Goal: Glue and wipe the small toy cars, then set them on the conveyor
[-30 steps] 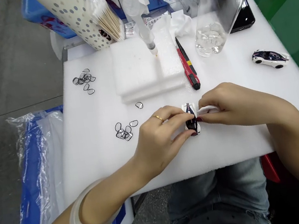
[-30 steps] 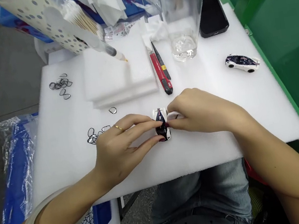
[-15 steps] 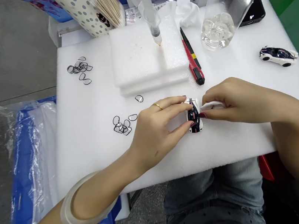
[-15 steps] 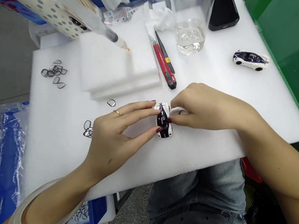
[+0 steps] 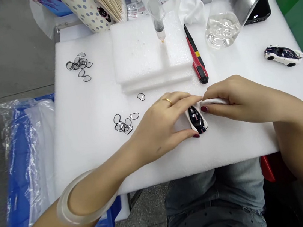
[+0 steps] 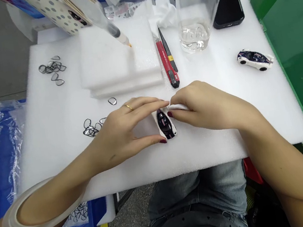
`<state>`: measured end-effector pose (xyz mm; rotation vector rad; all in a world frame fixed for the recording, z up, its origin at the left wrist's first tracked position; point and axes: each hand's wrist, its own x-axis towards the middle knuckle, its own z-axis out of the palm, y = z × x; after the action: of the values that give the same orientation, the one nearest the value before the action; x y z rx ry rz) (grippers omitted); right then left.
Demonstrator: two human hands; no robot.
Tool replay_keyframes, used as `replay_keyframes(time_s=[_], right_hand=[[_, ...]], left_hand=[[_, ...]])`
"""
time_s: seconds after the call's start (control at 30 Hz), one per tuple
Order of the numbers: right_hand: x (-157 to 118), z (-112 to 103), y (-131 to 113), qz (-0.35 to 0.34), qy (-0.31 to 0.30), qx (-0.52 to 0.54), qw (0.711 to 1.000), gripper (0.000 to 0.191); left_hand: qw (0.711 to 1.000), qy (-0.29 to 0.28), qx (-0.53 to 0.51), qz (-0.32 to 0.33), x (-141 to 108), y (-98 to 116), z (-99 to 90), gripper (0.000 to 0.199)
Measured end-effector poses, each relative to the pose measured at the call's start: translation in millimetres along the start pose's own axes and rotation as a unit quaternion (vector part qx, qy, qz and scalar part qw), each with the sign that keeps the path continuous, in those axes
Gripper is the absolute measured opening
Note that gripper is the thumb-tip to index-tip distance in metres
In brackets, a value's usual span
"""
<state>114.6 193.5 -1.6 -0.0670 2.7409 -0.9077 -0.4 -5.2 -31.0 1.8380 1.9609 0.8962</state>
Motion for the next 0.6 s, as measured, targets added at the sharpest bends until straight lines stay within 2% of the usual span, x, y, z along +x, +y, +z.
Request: replay_keyframes(time_s=[0.1, 0.43, 0.53, 0.6], right_hand=[[1, 1, -2, -0.007, 0.002, -0.009, 1.000, 0.027], [3, 14, -13, 0.040, 0.026, -0.077, 0.996, 0.027], [0, 9, -12, 0.031, 0.014, -0.061, 0.998, 0.026], [-3, 2, -11, 0.015, -0.006, -0.012, 1.000, 0.028]], left_hand=[[0.997, 0.038, 0.063, -0.033, -1, 3, 2.1, 0.054], [0.996, 0.045, 0.070, -0.032, -3, 2, 3.1, 0.052], [0.997, 0.024, 0.073, -0.028, -3, 0, -0.9, 0.046], [0.996, 0.003, 0.085, -0.025, -4, -2, -5.6, 0.040]])
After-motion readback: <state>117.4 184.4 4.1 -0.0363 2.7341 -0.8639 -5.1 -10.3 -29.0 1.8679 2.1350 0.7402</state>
